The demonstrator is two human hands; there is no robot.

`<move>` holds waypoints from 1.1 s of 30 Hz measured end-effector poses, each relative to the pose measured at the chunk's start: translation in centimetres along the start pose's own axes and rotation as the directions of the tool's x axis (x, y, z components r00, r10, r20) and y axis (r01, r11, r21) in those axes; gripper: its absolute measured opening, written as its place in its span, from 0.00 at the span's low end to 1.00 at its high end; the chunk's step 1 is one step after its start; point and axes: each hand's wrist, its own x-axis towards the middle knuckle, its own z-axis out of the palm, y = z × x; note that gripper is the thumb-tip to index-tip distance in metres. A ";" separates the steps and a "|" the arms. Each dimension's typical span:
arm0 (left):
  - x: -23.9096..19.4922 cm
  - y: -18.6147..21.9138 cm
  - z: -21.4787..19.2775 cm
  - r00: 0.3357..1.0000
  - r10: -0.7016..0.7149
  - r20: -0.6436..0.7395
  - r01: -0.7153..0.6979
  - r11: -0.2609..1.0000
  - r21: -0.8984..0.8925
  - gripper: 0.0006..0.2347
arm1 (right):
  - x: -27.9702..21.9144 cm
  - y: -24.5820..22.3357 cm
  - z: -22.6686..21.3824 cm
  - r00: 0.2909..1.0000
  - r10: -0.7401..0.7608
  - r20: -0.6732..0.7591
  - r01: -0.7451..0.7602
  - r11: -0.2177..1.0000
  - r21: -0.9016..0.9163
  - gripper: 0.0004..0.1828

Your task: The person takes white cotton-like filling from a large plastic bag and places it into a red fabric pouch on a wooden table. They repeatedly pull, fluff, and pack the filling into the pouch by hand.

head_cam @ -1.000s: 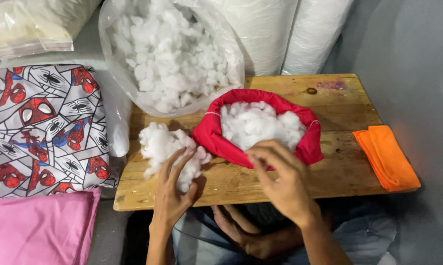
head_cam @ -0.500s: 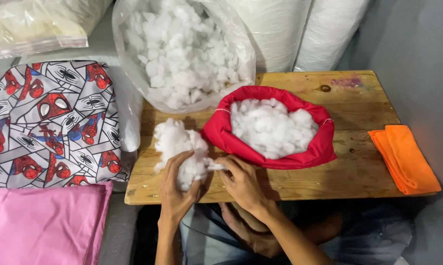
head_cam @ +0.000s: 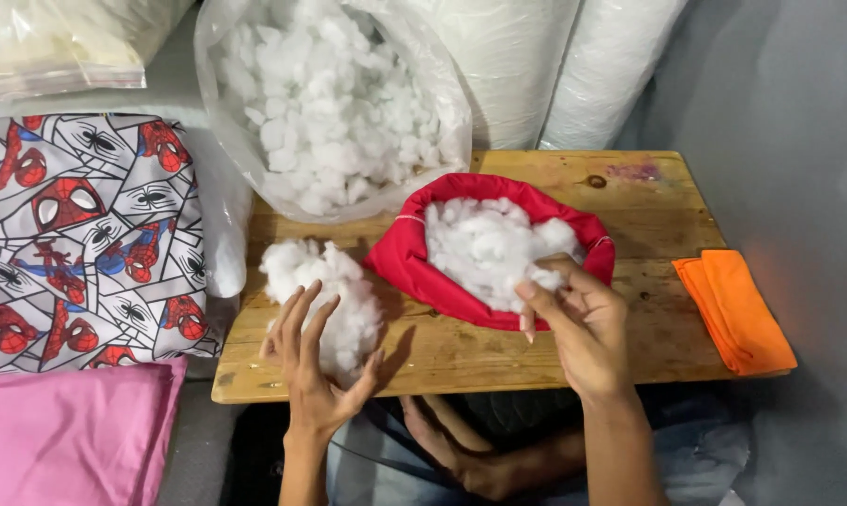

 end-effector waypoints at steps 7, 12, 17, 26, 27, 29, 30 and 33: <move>3.4 5.7 -1.3 0.983 0.137 -0.125 -0.128 0.989 0.079 0.16 | 0.6 -0.7 0.7 0.983 0.116 0.140 -0.111 0.993 -0.041 0.08; 9.3 8.3 -0.6 0.914 0.246 0.323 -0.258 0.966 -0.006 0.17 | 0.1 -0.5 1.3 0.967 0.188 0.172 -0.189 0.982 -0.011 0.09; 10.6 6.4 2.4 0.937 0.281 0.207 -0.259 0.957 -0.128 0.05 | 0.2 0.1 -0.3 0.988 0.079 0.132 -0.088 0.994 0.066 0.07; 12.1 4.9 4.0 0.972 0.168 0.165 -0.194 0.968 0.158 0.09 | 2.6 -0.9 -5.9 0.999 -0.016 -0.048 0.021 0.994 0.106 0.04; 12.0 4.9 4.5 0.966 0.170 0.193 -0.194 0.975 0.112 0.07 | 2.8 -0.9 -6.1 0.997 -0.040 -0.064 0.043 0.998 0.048 0.04; 12.1 5.6 4.8 0.935 0.146 0.324 -0.185 0.978 0.095 0.07 | 3.6 0.2 -6.3 0.998 -0.024 -0.065 0.022 0.999 -0.032 0.06; 12.3 5.9 5.0 0.888 0.125 0.443 -0.180 0.980 0.082 0.06 | 4.1 0.7 -6.3 0.998 -0.015 -0.062 0.008 0.994 -0.110 0.10; 12.7 6.2 5.1 0.824 0.032 0.566 -0.003 0.999 -0.051 0.07 | 4.4 -0.3 -3.8 1.000 0.005 -0.011 -0.006 0.995 -0.100 0.15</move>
